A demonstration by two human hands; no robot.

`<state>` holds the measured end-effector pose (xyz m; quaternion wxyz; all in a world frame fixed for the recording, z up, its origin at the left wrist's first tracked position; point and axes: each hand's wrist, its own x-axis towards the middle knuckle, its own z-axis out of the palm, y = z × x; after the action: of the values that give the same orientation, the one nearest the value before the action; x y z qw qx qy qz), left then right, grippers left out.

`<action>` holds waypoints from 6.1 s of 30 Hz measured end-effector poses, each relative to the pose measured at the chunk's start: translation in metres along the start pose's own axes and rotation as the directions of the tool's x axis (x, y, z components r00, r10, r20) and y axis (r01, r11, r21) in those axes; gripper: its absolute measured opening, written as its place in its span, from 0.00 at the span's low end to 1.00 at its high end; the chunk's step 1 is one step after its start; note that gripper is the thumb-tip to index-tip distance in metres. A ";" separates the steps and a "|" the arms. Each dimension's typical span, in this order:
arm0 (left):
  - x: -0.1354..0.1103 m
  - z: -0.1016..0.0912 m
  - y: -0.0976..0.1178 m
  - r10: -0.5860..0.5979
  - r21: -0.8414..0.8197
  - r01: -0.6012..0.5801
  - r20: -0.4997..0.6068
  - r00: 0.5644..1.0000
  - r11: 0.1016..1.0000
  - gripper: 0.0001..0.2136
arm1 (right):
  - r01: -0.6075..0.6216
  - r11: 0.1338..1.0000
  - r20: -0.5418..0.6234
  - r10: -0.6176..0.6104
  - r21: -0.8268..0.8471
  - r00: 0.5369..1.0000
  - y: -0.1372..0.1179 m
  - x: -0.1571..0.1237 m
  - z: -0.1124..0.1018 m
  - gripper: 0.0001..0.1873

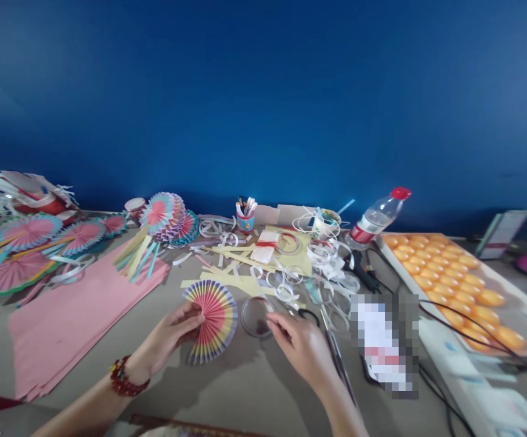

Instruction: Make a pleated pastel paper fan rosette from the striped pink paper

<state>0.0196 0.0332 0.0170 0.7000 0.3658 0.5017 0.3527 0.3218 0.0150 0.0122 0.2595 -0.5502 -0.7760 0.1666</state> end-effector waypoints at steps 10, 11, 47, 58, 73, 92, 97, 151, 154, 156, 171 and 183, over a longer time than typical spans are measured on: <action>-0.005 0.003 0.005 0.086 -0.012 -0.085 0.089 0.992 0.996 0.13 | 0.029 1.000 0.007 -0.029 0.011 1.000 -0.008 0.000 0.005 0.10; -0.005 0.001 0.005 0.079 -0.024 -0.077 0.074 0.994 0.997 0.12 | 0.030 0.999 0.003 -0.030 0.011 1.000 -0.009 0.000 0.004 0.10; 0.001 0.020 0.044 0.490 0.636 -0.662 0.463 0.738 0.396 0.20 | 0.232 0.882 0.064 -0.281 0.411 0.958 -0.025 0.008 -0.024 0.06; 0.003 0.046 0.053 0.468 0.340 -0.677 0.522 0.713 0.653 0.11 | 0.076 0.710 0.014 -0.120 0.700 0.993 -0.024 -0.004 -0.016 0.09; 0.006 0.048 0.037 0.511 0.336 -0.647 0.412 0.755 0.685 0.12 | 0.257 0.858 -0.086 -0.245 0.444 0.966 -0.042 0.003 -0.019 0.02; -0.010 0.058 0.027 0.687 0.596 -0.681 0.277 0.672 0.425 0.06 | 0.396 0.905 -0.087 -0.386 0.157 0.918 -0.058 0.008 -0.008 0.08; -0.010 0.059 0.022 0.726 0.608 -0.687 0.248 0.641 0.399 0.06 | 0.439 0.887 -0.105 -0.427 0.142 0.898 -0.061 0.009 -0.005 0.09; 0.001 0.045 0.046 0.583 0.579 -0.674 0.377 0.720 0.458 0.05 | 0.305 0.942 -0.064 -0.299 0.140 0.952 -0.061 0.015 -0.016 0.04; 0.002 0.048 0.047 0.600 0.592 -0.679 0.372 0.708 0.435 0.05 | 0.295 0.943 -0.064 -0.289 0.154 0.955 -0.060 0.016 -0.016 0.04; 0.003 0.048 0.046 0.614 0.588 -0.692 0.378 0.693 0.420 0.06 | 0.278 0.946 -0.069 -0.270 0.169 0.960 -0.059 0.016 -0.017 0.05; -0.007 0.044 0.042 0.599 0.584 -0.674 0.360 0.715 0.453 0.06 | 0.137 0.938 -0.065 -0.123 0.319 0.990 -0.060 0.015 -0.018 0.07; -0.019 0.060 0.024 0.686 0.576 -0.651 0.201 0.700 0.495 0.07 | 0.150 0.908 -0.277 -0.040 0.391 0.960 -0.072 0.011 0.000 0.10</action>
<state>0.0696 0.0189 0.0602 0.3374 0.7252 0.4245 0.4244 0.2638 0.0013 0.0542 0.4769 -0.4621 -0.7088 0.2379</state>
